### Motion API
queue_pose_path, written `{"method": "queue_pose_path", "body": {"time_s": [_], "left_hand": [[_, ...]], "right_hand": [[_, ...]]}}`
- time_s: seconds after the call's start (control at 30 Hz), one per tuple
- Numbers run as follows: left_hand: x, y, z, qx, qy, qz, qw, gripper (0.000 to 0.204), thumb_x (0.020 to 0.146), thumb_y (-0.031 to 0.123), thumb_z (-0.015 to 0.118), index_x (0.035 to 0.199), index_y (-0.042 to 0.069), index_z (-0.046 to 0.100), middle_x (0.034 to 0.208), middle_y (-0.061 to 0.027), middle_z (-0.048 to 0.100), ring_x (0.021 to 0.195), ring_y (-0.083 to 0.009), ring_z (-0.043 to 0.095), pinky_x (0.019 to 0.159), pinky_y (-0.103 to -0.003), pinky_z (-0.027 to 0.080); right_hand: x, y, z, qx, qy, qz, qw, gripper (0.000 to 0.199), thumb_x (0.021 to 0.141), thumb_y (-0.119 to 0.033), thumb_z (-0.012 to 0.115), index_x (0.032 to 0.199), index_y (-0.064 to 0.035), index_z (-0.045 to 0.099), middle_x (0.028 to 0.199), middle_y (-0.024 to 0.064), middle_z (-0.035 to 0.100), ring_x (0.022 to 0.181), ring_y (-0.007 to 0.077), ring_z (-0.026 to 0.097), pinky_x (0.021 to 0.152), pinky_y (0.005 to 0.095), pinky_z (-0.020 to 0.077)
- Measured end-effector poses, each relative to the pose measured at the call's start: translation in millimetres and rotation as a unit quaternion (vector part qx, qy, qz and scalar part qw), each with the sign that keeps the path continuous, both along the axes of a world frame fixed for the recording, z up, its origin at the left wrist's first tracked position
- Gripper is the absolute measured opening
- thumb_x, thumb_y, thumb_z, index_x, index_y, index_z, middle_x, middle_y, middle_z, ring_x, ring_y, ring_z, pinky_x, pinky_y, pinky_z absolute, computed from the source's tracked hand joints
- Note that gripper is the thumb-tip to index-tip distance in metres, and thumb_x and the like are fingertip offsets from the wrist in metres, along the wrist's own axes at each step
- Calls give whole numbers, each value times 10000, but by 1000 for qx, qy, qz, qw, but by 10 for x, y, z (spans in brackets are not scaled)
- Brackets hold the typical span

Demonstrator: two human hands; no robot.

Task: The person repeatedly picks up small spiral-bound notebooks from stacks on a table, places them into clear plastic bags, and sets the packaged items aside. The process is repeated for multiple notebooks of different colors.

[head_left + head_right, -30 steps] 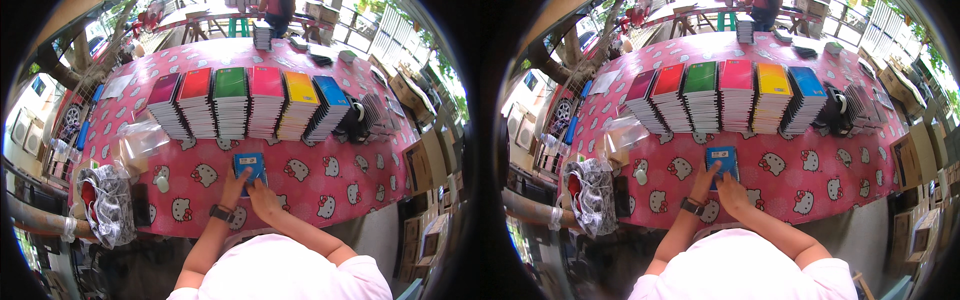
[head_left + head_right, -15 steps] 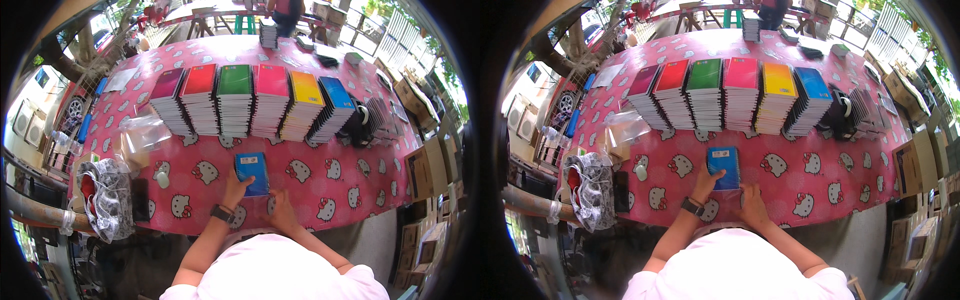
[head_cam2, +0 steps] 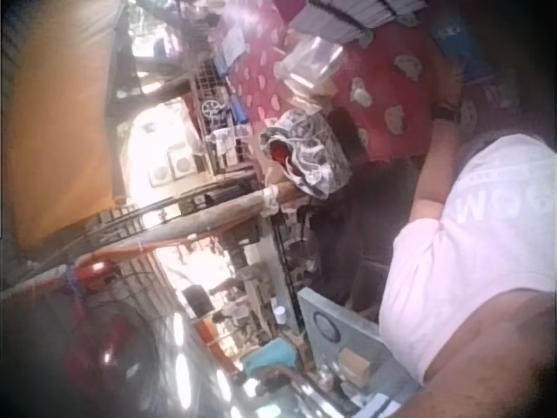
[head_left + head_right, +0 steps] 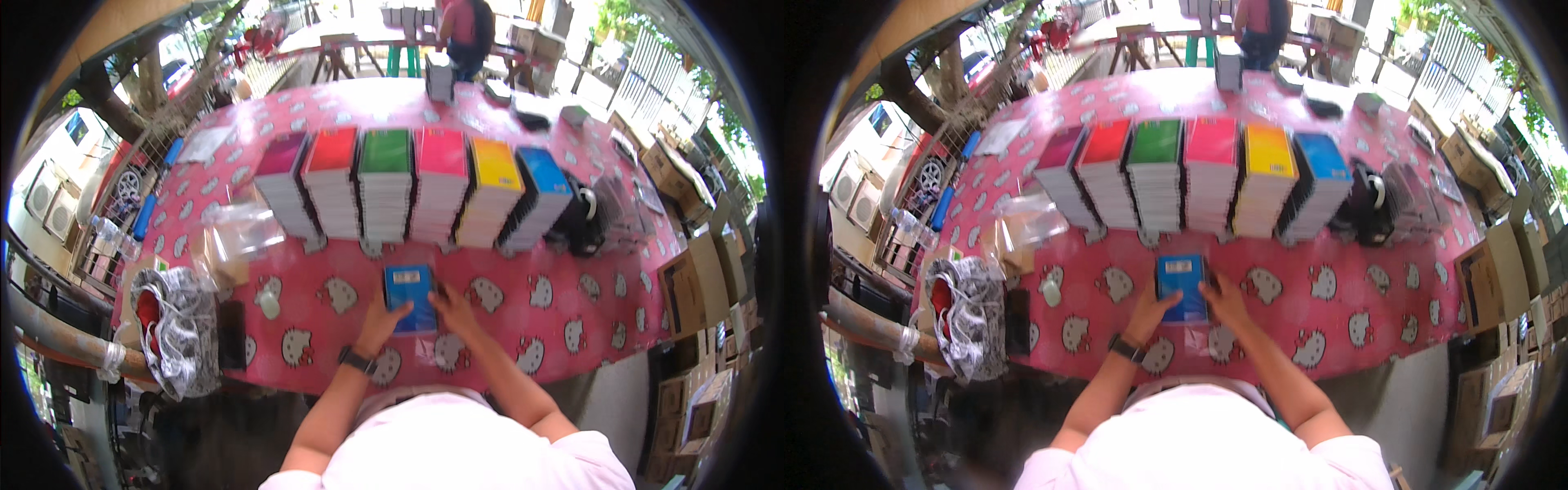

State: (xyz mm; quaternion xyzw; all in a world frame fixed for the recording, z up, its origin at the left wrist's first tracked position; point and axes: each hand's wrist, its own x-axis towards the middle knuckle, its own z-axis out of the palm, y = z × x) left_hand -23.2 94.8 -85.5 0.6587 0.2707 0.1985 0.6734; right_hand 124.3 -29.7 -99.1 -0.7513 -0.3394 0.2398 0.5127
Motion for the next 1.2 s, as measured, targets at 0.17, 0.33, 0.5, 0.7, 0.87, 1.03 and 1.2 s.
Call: {"method": "queue_pose_path", "body": {"time_s": [0.17,0.33,0.5,0.7,0.87,1.03,1.2], "left_hand": [[-344,-108,353,142,7,-95,985,886,662,99,732,1386,0,230,1207,-177,507,1066,-295,518,885,-394,446],[-298,-342,-9,328,99,72,937,952,632,78,709,1394,-59,156,1107,-252,535,1014,-432,499,852,-451,446],[-298,-391,63,324,130,42,936,920,648,131,709,1368,-103,186,1101,-286,521,1048,-430,495,888,-427,430],[-235,-218,-232,37,-7,119,992,821,760,192,651,1356,-127,186,1188,-295,491,1116,-366,496,947,-384,395],[183,-275,9,54,-44,132,989,746,824,196,612,1326,-162,191,1224,-315,458,1121,-373,498,963,-368,384],[342,-303,-252,165,8,208,964,696,836,158,596,1308,-173,207,1243,-330,434,1163,-396,461,983,-374,358],[398,-295,-237,95,-19,202,975,681,848,141,572,1327,-159,191,1301,-337,370,1233,-413,373,1042,-396,276]], "right_hand": [[-71,24,-67,-40,-52,9,998,595,841,-381,615,1265,2,451,1124,185,582,1053,262,556,910,343,416],[-55,70,-89,-6,-20,34,999,611,821,-353,651,1260,18,446,1122,165,587,1033,229,566,896,328,429],[-63,21,62,-47,-24,39,998,591,821,-295,662,1263,29,443,1116,149,592,1013,195,569,882,314,438],[-3,4,-4,-1,49,76,996,543,811,-245,665,1234,32,465,1098,140,603,987,204,581,869,313,443],[-97,29,79,-8,-52,65,996,515,798,-234,662,1212,11,477,1029,159,619,925,210,600,831,322,450],[15,85,230,-62,-49,101,992,571,770,-262,687,1224,0,460,1024,171,611,930,227,596,836,335,445],[-71,-45,120,-3,-95,83,992,735,704,-253,752,1299,-33,381,1113,176,561,1018,246,555,890,356,427]]}}
